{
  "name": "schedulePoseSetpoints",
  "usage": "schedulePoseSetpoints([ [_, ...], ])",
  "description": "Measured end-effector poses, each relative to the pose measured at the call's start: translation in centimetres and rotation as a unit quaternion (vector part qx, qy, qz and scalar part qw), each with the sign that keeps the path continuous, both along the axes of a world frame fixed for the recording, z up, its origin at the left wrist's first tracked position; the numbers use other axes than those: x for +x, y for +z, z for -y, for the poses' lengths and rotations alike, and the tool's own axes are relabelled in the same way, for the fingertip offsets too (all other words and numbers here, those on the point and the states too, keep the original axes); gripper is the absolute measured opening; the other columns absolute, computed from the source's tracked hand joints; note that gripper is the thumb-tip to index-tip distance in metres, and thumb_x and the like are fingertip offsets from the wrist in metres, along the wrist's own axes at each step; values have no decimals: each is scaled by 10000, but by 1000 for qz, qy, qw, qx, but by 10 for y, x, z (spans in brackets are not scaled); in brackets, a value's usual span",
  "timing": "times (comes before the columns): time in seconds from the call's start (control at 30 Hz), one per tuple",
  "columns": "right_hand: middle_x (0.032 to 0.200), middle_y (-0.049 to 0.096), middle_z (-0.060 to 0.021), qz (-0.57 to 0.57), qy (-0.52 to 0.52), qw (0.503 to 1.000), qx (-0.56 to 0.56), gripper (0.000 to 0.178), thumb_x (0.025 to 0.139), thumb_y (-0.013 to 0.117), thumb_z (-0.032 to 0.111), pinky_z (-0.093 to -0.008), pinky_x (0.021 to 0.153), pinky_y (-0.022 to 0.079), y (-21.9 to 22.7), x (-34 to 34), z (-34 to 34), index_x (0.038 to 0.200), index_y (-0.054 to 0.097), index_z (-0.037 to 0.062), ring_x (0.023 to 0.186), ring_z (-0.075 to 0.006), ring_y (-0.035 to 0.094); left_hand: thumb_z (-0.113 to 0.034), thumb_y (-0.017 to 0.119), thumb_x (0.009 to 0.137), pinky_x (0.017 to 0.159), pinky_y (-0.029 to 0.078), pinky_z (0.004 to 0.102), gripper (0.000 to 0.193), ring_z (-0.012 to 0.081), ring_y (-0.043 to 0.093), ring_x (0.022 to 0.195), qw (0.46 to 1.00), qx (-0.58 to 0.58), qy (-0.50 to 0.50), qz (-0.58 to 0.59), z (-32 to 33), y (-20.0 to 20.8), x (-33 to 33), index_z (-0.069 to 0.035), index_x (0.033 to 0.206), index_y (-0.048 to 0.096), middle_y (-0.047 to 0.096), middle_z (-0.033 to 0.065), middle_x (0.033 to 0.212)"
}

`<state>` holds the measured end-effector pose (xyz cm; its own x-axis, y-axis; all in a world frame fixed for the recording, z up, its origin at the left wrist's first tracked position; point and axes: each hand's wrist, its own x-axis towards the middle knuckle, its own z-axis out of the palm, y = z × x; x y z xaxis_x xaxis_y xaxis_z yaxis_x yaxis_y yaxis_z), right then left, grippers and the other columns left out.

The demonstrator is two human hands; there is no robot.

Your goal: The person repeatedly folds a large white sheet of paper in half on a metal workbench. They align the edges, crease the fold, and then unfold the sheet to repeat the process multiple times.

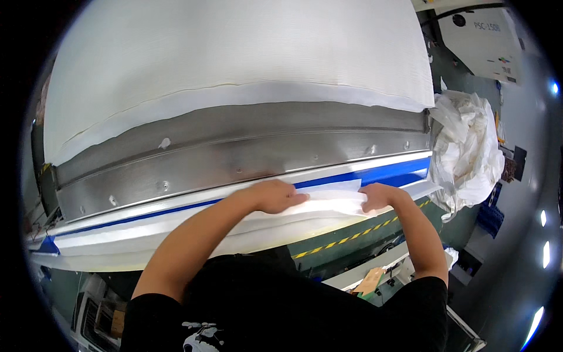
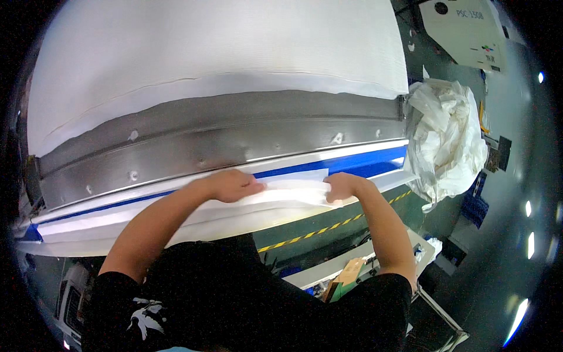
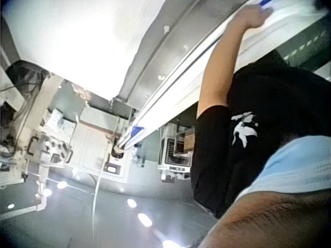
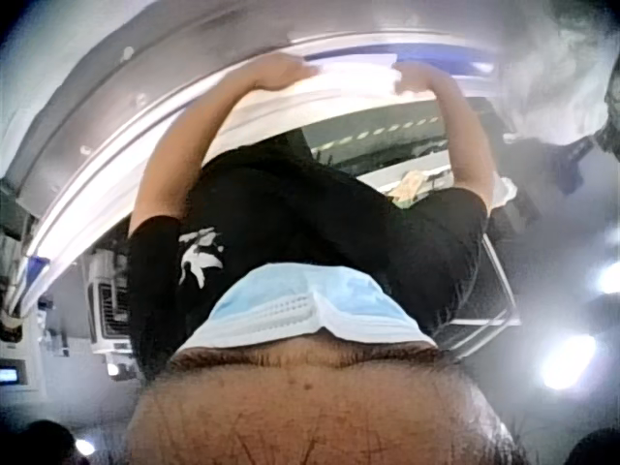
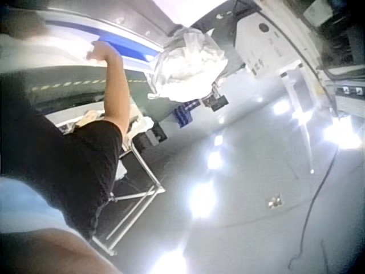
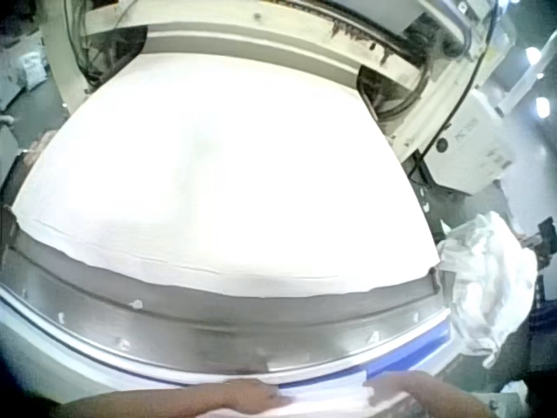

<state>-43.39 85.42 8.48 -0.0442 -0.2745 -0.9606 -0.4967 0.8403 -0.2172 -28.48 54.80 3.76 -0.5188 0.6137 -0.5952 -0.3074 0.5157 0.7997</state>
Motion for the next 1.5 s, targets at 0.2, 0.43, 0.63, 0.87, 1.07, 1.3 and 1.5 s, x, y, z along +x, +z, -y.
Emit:
schedulePoseSetpoints([
  [0.2,847,679,-136,-60,7,997,52,304,621,683,265,-355,718,507,-36,0,9,857,684,73,810,-292,647,-302,576,903,738,473,267,287,104,573,836,878,-7,476,-50,161,55,29,-78,1079,608,630,53,912],
  [0.43,823,654,-184,-146,171,974,0,253,661,575,311,-440,706,493,-46,0,50,729,655,80,773,-365,615,-245,557,909,823,467,306,264,207,608,919,615,-425,619,-240,325,5,171,-58,1090,599,638,85,1015],
  [0.63,774,647,-163,-182,85,968,-149,225,755,577,287,-445,676,486,-24,35,196,787,657,79,748,-363,614,-234,537,873,920,400,437,324,345,504,1070,542,-606,466,-349,392,-36,234,-65,1149,537,540,148,1189],
  [0.87,803,640,-149,-137,104,908,-382,190,834,517,253,-454,678,475,-7,115,463,879,608,92,771,-358,604,-187,576,796,955,370,430,355,320,486,1089,514,-554,521,-397,392,-44,240,-45,1120,539,528,131,1160],
  [1.07,826,640,-137,-103,67,824,-553,178,831,534,234,-423,691,481,-5,182,670,887,618,87,777,-340,610,-184,586,778,978,354,435,365,299,479,1137,514,-524,549,-399,390,-36,234,-46,1111,533,524,133,1153],
  [1.3,809,671,-108,-101,48,796,-595,184,784,587,239,-387,716,503,-28,213,808,842,654,78,773,-296,640,-197,581,791,992,342,443,389,301,459,1165,527,-517,556,-382,391,-38,236,-51,1146,517,500,130,1193],
  [1.5,783,674,-92,-151,68,797,-580,177,768,587,251,-390,701,508,-34,217,833,808,670,100,761,-288,642,-196,572,803,998,331,447,392,312,447,1177,542,-502,566,-365,396,-39,238,-52,1163,509,496,133,1201],
])
